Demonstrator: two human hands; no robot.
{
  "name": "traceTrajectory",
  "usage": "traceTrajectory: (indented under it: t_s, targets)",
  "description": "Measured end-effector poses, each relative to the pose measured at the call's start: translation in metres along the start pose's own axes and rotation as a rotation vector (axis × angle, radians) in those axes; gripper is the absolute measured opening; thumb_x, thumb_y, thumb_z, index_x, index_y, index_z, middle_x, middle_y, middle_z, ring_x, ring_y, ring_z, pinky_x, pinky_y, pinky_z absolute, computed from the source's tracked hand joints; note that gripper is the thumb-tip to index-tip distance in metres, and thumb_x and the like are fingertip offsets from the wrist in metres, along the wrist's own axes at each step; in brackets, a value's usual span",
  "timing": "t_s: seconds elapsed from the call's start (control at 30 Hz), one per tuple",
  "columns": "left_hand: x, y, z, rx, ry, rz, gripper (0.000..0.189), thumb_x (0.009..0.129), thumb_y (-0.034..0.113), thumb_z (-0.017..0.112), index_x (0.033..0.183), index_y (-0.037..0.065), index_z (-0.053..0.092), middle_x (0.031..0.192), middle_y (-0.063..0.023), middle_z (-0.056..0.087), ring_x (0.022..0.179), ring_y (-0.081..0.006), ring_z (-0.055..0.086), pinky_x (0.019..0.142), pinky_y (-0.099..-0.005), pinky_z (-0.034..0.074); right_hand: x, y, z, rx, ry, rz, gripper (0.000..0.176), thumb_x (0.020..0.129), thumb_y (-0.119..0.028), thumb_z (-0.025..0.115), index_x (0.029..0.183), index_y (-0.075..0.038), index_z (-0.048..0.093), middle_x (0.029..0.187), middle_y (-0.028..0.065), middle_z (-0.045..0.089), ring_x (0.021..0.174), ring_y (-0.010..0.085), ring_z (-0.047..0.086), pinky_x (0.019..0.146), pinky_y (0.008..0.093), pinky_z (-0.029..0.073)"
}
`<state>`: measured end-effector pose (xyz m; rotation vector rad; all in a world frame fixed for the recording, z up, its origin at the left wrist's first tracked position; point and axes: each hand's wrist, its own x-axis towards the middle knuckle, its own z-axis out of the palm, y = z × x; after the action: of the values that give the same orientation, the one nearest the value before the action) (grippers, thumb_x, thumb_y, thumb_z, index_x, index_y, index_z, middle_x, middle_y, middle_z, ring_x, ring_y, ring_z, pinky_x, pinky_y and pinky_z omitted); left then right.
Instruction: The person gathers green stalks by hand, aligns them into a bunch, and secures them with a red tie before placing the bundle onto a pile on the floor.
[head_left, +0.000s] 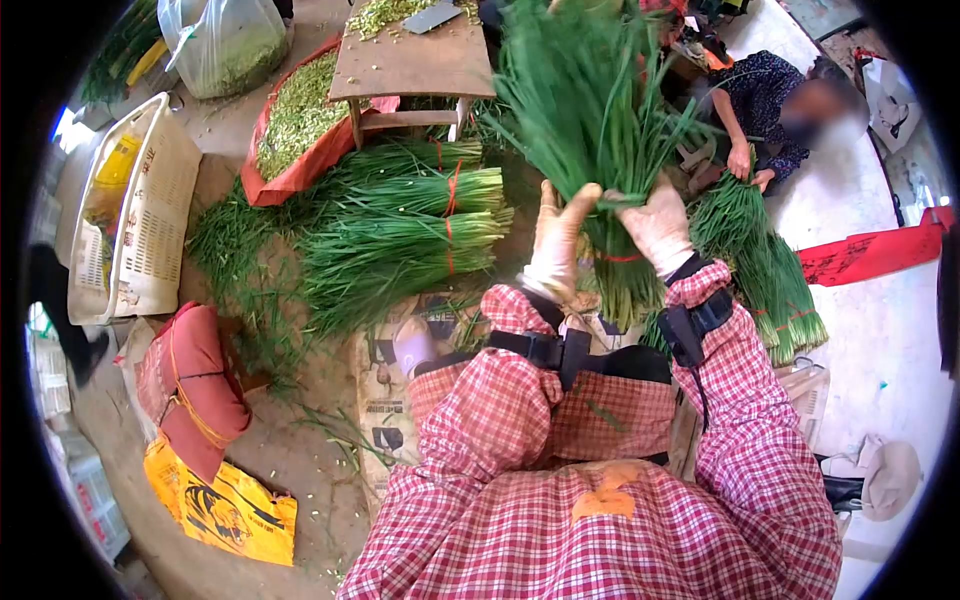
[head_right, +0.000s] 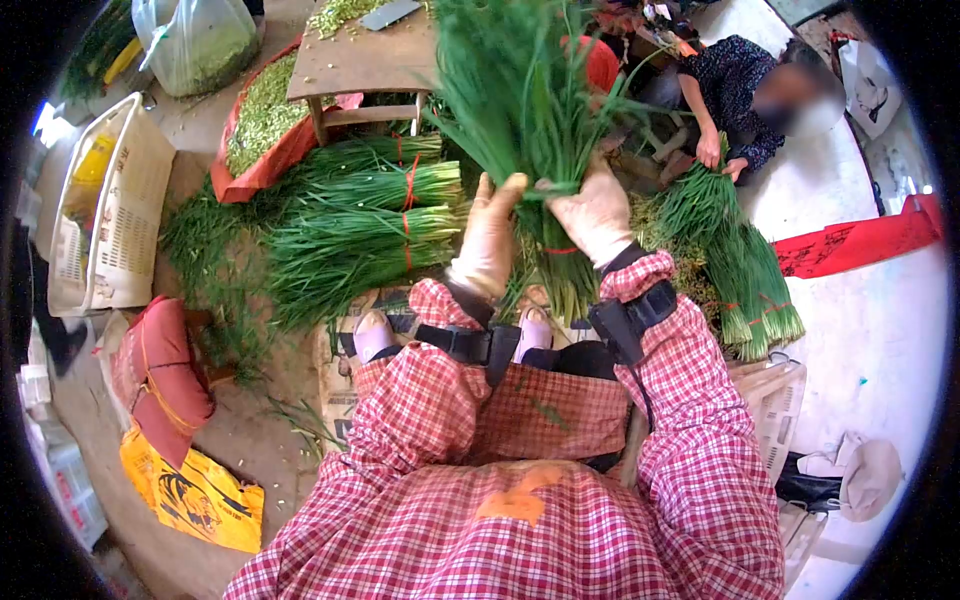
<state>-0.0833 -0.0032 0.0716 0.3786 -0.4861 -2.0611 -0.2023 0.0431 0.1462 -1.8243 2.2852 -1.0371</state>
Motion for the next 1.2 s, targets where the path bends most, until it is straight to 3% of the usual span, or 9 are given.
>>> traceTrajectory:
  t_s: [0.03, 0.13, 0.23, 0.5, 0.87, 0.97, 1.03, 1.1, 1.2]
  targets:
    - [0.000, -0.005, -0.001, -0.022, 0.048, 0.003, 0.040, 0.085, 0.019, 0.076, 0.121, 0.008, 0.061, 0.116, -0.0052, 0.066, 0.106, -0.0190, 0.059, 0.097, -0.0347, 0.044, -0.008, -0.008, 0.007, 0.110, -0.018, -0.114, 0.041, 0.086, -0.019, 0.071, 0.121, 0.000, 0.058, 0.100, 0.0125, 0.072, 0.089, 0.0290, 0.069, 0.083, 0.0351, 0.053]
    - [0.002, -0.002, -0.011, -0.167, 0.278, -0.111, 0.028, 0.088, 0.019, 0.071, 0.109, 0.002, 0.065, 0.099, -0.0095, 0.070, 0.085, -0.0233, 0.066, 0.083, -0.0367, 0.054, -0.018, 0.004, 0.012, 0.442, -0.083, 0.270, 0.033, 0.088, -0.021, 0.069, 0.113, 0.001, 0.065, 0.098, 0.0104, 0.072, 0.088, 0.0198, 0.067, 0.083, 0.0303, 0.051]
    - [0.016, -0.026, -0.031, -0.225, 0.398, -0.192, 0.027, 0.089, 0.021, 0.069, 0.109, 0.002, 0.065, 0.101, -0.0102, 0.070, 0.087, -0.0257, 0.067, 0.084, -0.0402, 0.055, -0.022, 0.047, 0.018, 0.616, -0.081, 0.314, 0.031, 0.092, -0.025, 0.060, 0.100, 0.002, 0.072, 0.098, 0.0074, 0.071, 0.092, 0.0177, 0.065, 0.089, 0.0313, 0.049]
    - [0.014, -0.030, -0.036, -0.159, 0.403, -0.283, 0.030, 0.090, 0.022, 0.067, 0.110, 0.000, 0.064, 0.106, -0.0108, 0.070, 0.090, -0.0269, 0.066, 0.086, -0.0412, 0.055, -0.032, 0.045, 0.013, 0.611, -0.123, 0.488, 0.039, 0.099, -0.029, 0.049, 0.119, 0.001, 0.065, 0.120, 0.0095, 0.065, 0.113, 0.0223, 0.058, 0.104, 0.0351, 0.040]
    - [-0.001, -0.004, -0.014, -0.210, 0.426, -0.247, 0.031, 0.085, 0.017, 0.072, 0.108, -0.003, 0.064, 0.103, -0.0110, 0.067, 0.088, -0.0243, 0.063, 0.082, -0.0390, 0.052, -0.048, 0.076, -0.002, 0.340, -0.242, 0.159, 0.056, 0.099, -0.043, 0.044, 0.134, -0.002, 0.056, 0.140, 0.0181, 0.052, 0.130, 0.0289, 0.049, 0.110, 0.0359, 0.037]
    - [0.008, -0.016, -0.025, -0.158, 0.424, -0.207, 0.032, 0.082, 0.013, 0.074, 0.108, -0.003, 0.062, 0.102, -0.0097, 0.067, 0.092, -0.0219, 0.061, 0.084, -0.0370, 0.049, -0.040, 0.053, -0.013, 0.519, -0.185, 0.516, 0.060, 0.094, -0.036, 0.057, 0.140, 0.001, 0.047, 0.136, 0.0185, 0.053, 0.124, 0.0270, 0.051, 0.105, 0.0353, 0.041]
    - [0.007, -0.019, -0.025, -0.150, 0.411, -0.170, 0.032, 0.083, 0.013, 0.074, 0.107, -0.004, 0.062, 0.101, -0.0091, 0.067, 0.091, -0.0211, 0.061, 0.083, -0.0362, 0.050, -0.042, 0.024, -0.022, 0.625, 0.069, 0.622, 0.054, 0.093, -0.030, 0.062, 0.135, 0.002, 0.053, 0.125, 0.0164, 0.059, 0.114, 0.0243, 0.056, 0.092, 0.0310, 0.047]
    - [0.002, -0.012, -0.019, -0.162, 0.408, -0.168, 0.033, 0.083, 0.013, 0.074, 0.107, -0.004, 0.061, 0.099, -0.0087, 0.067, 0.087, -0.0202, 0.062, 0.080, -0.0352, 0.051, -0.047, 0.050, -0.025, 0.631, 0.242, 0.506, 0.026, 0.091, -0.017, 0.066, 0.109, 0.000, 0.067, 0.101, 0.0069, 0.067, 0.092, 0.0178, 0.063, 0.078, 0.0242, 0.049]
    - [-0.006, 0.002, -0.006, -0.102, 0.454, -0.147, 0.030, 0.084, 0.011, 0.074, 0.106, -0.004, 0.061, 0.099, -0.0097, 0.068, 0.080, -0.0198, 0.064, 0.074, -0.0336, 0.053, -0.032, -0.030, -0.029, 0.376, 0.090, 0.241, 0.019, 0.092, -0.014, 0.064, 0.103, 0.001, 0.068, 0.100, 0.0073, 0.068, 0.092, 0.0171, 0.063, 0.083, 0.0276, 0.050]
